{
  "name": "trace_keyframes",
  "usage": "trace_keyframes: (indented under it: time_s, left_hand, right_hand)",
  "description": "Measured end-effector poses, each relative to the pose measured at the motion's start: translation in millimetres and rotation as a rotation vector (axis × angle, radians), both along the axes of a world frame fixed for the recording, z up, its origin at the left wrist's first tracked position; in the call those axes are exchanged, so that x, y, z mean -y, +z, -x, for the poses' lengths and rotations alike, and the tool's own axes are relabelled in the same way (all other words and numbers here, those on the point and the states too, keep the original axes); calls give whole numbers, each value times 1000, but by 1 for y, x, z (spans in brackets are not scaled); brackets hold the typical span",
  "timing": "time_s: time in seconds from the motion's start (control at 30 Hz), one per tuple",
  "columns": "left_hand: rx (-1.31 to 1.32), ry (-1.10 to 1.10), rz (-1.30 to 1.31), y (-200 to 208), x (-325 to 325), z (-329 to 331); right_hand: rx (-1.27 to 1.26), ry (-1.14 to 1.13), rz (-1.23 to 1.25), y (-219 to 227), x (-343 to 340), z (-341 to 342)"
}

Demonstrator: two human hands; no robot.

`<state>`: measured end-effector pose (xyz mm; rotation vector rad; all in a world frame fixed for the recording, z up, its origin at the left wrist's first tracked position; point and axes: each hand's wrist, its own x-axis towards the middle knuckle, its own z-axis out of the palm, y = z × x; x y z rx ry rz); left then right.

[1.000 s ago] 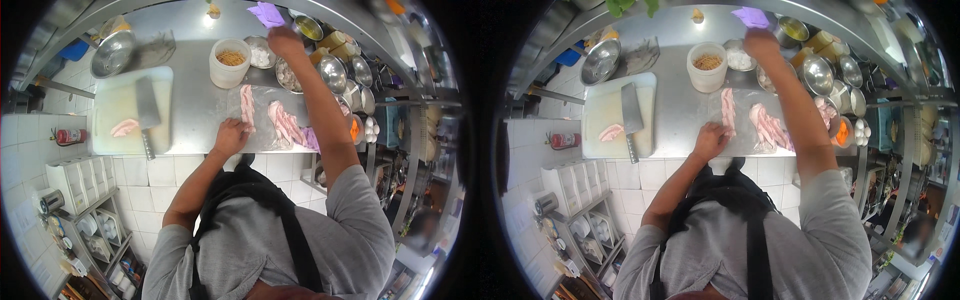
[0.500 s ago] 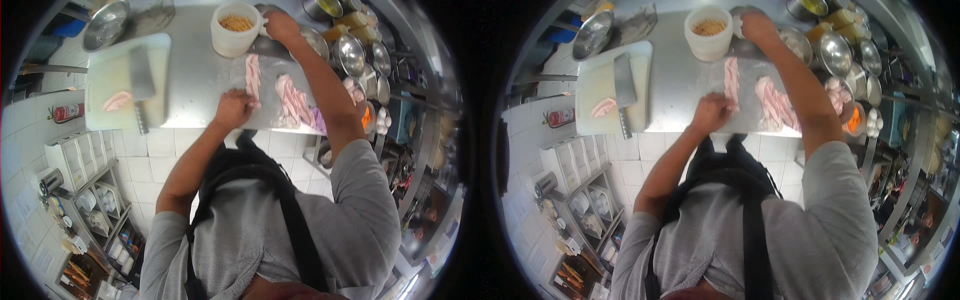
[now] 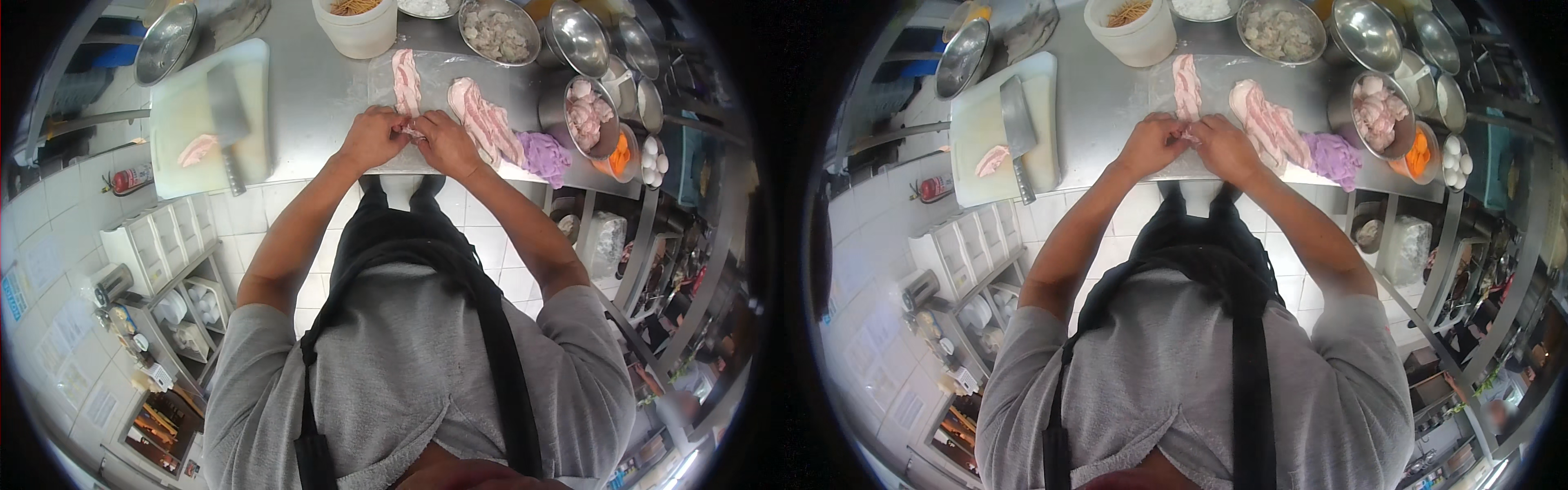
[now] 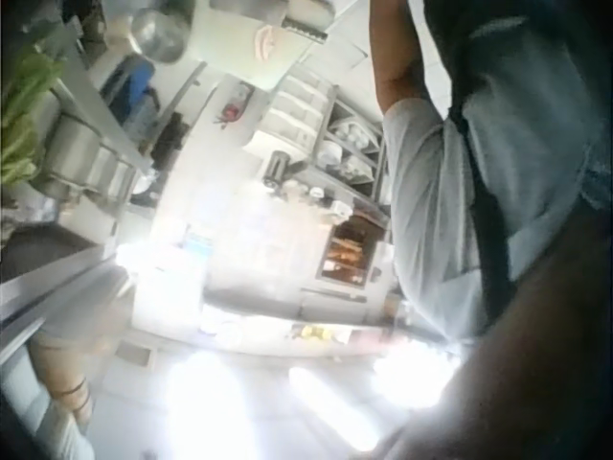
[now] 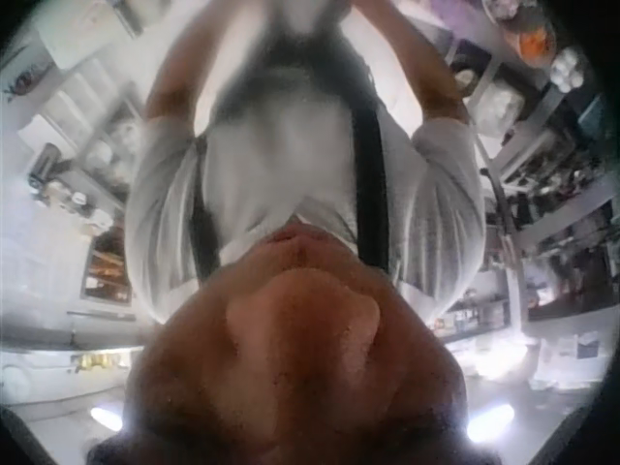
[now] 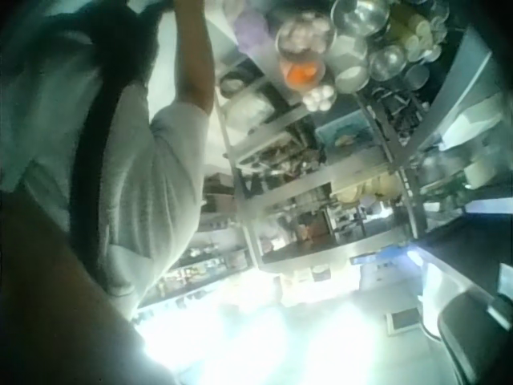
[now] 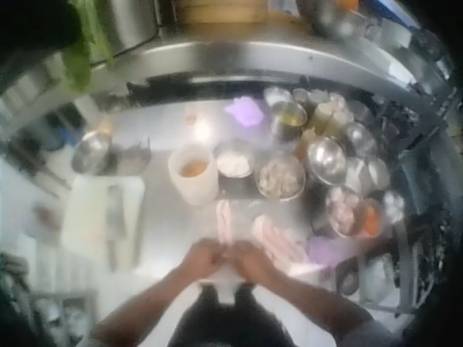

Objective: Wrapping individual shrimp in slices of bacon on a stainless steel prep table.

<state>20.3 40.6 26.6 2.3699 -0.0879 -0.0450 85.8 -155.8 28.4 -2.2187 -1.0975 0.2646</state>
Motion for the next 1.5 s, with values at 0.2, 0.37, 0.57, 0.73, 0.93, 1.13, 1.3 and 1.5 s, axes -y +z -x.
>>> trace_keyframes:
  time_s: [0.2,0.37,0.57,0.73,0.93,1.13,1.3,1.5]
  left_hand:
    - [-148,4,145,8,-4,2]
    - [75,186,194,4,10,10]
    - [154,84,85,-5,5,4]
    - [13,110,120,5,0,-2]
    - [33,54,103,-3,-6,-13]
    - [7,87,180,0,-9,-9]
    - [181,63,75,4,3,-5]
    - [151,115,113,-8,-9,-19]
  right_hand:
    - [-159,13,126,7,-6,-14]
    - [-191,52,234,10,-19,-29]
    - [-361,220,420,25,-27,-58]
    - [-83,43,259,27,-1,-35]
    - [121,29,71,1,3,-11]
    - [74,71,15,8,-10,-32]
    - [-21,151,96,0,-19,-62]
    - [-57,3,92,19,-16,-51]
